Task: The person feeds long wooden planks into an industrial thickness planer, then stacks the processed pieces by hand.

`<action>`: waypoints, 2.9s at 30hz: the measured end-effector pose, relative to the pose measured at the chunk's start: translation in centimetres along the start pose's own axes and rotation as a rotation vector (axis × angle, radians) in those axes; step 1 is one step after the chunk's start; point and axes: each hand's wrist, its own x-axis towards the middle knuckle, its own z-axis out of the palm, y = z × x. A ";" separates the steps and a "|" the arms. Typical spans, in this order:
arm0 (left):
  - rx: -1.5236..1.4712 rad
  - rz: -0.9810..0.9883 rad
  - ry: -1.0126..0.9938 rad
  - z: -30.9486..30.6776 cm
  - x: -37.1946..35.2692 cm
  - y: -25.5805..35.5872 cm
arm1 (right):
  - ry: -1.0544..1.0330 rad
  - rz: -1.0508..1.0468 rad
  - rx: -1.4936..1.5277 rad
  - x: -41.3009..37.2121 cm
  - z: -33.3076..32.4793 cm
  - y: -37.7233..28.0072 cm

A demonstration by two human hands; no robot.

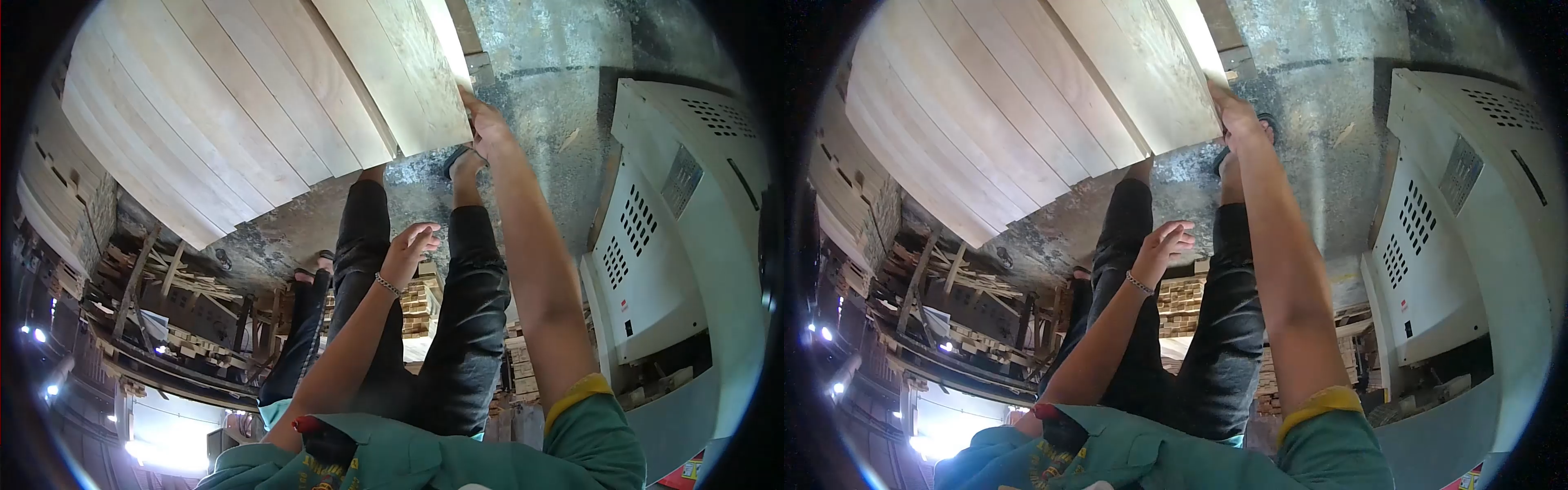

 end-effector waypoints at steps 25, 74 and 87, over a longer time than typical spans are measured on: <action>-0.458 0.018 -0.026 -1.3 -1.2 0.9 | -0.275 -0.423 -0.474 -4.0 -1.3 1.6; 0.054 -0.273 -1.290 17.4 -34.9 -14.9 | 1.029 -0.576 -0.090 -77.3 -0.2 61.0; 0.438 -0.854 -1.266 27.0 -36.2 -35.4 | 1.638 -0.276 0.459 -80.7 11.2 66.5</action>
